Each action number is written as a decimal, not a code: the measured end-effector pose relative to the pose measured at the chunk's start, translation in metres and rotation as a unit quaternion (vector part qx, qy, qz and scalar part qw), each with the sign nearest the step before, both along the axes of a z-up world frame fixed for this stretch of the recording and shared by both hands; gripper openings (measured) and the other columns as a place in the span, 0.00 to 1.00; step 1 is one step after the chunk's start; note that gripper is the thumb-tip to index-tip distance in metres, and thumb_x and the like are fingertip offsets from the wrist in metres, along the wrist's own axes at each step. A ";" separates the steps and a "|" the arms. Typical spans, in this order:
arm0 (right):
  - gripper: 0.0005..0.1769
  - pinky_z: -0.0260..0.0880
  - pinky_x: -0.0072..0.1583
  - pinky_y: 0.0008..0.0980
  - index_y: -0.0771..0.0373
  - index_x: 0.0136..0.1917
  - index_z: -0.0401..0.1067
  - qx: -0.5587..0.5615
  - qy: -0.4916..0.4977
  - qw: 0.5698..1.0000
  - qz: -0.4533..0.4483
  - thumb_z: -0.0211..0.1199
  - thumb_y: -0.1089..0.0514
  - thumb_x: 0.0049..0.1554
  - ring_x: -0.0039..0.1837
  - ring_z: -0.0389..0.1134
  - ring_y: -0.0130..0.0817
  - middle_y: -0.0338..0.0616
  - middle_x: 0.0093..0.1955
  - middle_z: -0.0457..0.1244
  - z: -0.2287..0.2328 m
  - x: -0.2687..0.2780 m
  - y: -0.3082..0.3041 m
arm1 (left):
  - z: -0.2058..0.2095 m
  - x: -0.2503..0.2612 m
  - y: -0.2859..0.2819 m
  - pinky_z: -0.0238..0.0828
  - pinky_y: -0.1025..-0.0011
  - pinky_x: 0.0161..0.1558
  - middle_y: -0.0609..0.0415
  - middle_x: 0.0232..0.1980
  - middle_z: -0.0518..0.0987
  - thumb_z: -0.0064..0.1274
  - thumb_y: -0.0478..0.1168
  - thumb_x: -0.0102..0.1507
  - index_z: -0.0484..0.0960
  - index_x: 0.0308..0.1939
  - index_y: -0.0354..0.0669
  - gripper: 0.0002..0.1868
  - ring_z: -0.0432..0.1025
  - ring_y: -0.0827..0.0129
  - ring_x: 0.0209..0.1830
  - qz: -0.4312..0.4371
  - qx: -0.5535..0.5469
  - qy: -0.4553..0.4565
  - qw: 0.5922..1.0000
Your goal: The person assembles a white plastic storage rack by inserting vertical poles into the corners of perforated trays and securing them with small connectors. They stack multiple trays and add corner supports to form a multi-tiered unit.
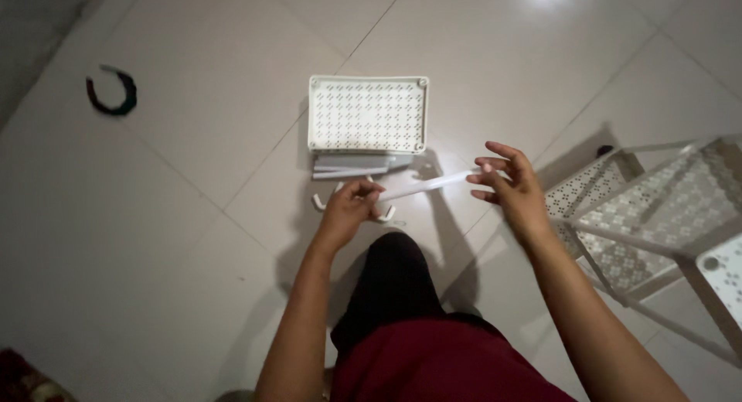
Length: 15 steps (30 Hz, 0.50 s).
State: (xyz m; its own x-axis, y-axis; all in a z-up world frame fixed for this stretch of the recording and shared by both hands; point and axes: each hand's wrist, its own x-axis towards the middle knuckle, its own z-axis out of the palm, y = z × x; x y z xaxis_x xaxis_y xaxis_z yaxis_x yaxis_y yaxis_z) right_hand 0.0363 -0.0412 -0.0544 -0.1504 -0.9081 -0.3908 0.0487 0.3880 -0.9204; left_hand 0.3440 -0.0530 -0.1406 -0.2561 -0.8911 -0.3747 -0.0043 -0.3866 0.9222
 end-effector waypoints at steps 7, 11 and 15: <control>0.20 0.80 0.50 0.35 0.61 0.67 0.69 0.119 0.059 0.990 0.049 0.62 0.58 0.62 0.52 0.69 0.33 0.44 0.62 0.58 -0.098 0.041 -0.027 | -0.064 0.053 -0.031 0.77 0.76 0.39 0.56 0.39 0.81 0.53 0.36 0.68 0.83 0.50 0.38 0.09 0.77 0.76 0.35 0.046 0.024 -0.108 0.993; 0.18 0.79 0.53 0.33 0.61 0.66 0.71 0.159 0.027 0.984 0.080 0.59 0.58 0.64 0.53 0.70 0.34 0.45 0.58 0.62 -0.159 0.056 -0.039 | -0.122 0.079 -0.043 0.78 0.77 0.37 0.55 0.41 0.82 0.55 0.36 0.67 0.80 0.49 0.37 0.08 0.79 0.75 0.36 0.143 0.056 -0.048 0.987; 0.20 0.78 0.54 0.35 0.62 0.69 0.69 0.210 -0.001 0.973 0.091 0.56 0.60 0.64 0.54 0.70 0.35 0.45 0.56 0.64 -0.222 0.079 -0.058 | -0.188 0.087 -0.058 0.74 0.76 0.32 0.49 0.44 0.85 0.58 0.33 0.64 0.83 0.52 0.34 0.13 0.80 0.73 0.35 0.247 0.069 -0.094 0.962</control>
